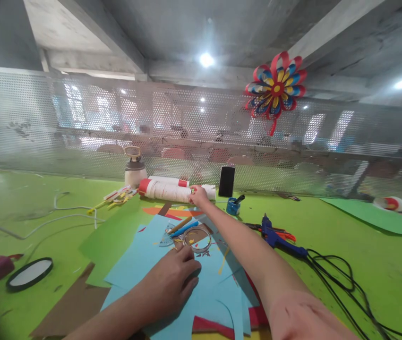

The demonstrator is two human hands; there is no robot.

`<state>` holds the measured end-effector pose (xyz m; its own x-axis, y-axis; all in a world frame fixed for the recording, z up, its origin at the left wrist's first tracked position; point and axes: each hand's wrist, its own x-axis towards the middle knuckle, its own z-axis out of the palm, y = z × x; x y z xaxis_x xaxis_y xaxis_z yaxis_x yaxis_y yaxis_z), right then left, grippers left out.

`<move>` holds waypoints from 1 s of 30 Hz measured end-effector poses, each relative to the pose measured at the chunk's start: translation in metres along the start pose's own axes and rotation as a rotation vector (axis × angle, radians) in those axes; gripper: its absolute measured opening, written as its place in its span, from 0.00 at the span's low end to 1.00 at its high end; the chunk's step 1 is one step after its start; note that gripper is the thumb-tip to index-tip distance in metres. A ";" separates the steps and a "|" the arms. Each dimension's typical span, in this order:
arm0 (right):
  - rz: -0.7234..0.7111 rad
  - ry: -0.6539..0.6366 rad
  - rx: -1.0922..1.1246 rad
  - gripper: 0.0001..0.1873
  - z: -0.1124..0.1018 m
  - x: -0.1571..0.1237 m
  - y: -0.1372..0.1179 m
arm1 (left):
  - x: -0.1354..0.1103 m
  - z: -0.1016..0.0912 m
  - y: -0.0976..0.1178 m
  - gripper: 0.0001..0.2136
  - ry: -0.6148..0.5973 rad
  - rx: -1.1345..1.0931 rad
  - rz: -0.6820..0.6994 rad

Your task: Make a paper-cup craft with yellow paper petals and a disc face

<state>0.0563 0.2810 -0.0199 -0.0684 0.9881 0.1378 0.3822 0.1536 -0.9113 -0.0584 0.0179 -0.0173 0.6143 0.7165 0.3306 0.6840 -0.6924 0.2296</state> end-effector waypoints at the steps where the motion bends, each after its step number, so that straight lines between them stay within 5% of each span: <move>1: -0.010 0.001 -0.020 0.17 0.000 0.001 0.000 | 0.000 0.001 0.000 0.05 0.001 -0.002 0.001; 13: -0.077 0.235 -0.197 0.17 0.005 0.012 -0.006 | 0.000 0.000 0.000 0.04 -0.007 -0.016 -0.012; 30: 0.011 0.151 -0.050 0.17 -0.004 0.003 -0.025 | -0.001 0.000 0.000 0.05 0.021 -0.017 0.005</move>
<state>0.0506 0.2805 0.0046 0.0740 0.9794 0.1878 0.4279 0.1389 -0.8931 -0.0583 0.0173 -0.0177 0.6094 0.7111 0.3506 0.6739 -0.6976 0.2433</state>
